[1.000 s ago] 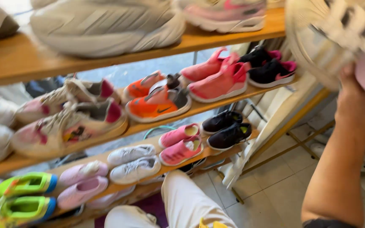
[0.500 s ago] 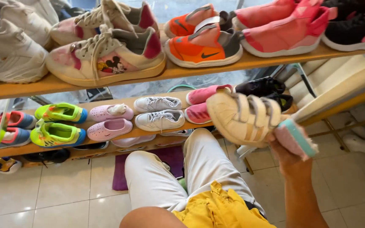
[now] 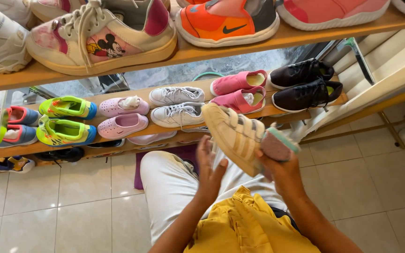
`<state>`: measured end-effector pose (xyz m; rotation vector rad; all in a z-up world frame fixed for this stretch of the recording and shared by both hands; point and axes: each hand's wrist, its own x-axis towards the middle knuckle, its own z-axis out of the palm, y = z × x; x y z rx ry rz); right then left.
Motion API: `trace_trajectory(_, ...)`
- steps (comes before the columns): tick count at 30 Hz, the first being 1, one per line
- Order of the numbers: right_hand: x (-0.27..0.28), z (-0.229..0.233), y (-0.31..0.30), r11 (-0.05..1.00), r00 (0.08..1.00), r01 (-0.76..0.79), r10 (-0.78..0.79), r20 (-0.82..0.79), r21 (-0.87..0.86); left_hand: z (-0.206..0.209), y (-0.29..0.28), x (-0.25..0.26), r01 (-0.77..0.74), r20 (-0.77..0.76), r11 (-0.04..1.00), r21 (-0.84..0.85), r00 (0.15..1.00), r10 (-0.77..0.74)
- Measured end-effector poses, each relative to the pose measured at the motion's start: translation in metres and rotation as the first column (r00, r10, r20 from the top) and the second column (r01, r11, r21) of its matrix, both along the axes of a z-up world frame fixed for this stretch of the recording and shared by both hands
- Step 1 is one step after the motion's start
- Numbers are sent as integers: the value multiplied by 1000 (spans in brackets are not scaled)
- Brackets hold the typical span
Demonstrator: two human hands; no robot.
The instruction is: Cleaning several pairs of display shoes on a store shelf using a dual-sided cleaning sponge.
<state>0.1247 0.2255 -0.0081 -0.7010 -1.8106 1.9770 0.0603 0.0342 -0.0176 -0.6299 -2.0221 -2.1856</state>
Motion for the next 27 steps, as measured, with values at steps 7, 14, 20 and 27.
trace_trajectory(7,11,39,-39,913,916,-402,399,52,77,-107,2,-11,164,547,880,445,728,-412)
trace_trajectory(14,-13,59,-6,931,916,-332,357,-185,152,-75,-24,-19,-57,156,145,988,319,-935)
trace_trajectory(20,-14,-4,-28,635,849,-227,500,-170,739,-95,-25,-11,-115,103,79,990,219,-970)
trace_trajectory(27,-57,-22,15,192,913,48,390,-121,980,-87,-39,4,-90,-85,-88,992,31,-996)
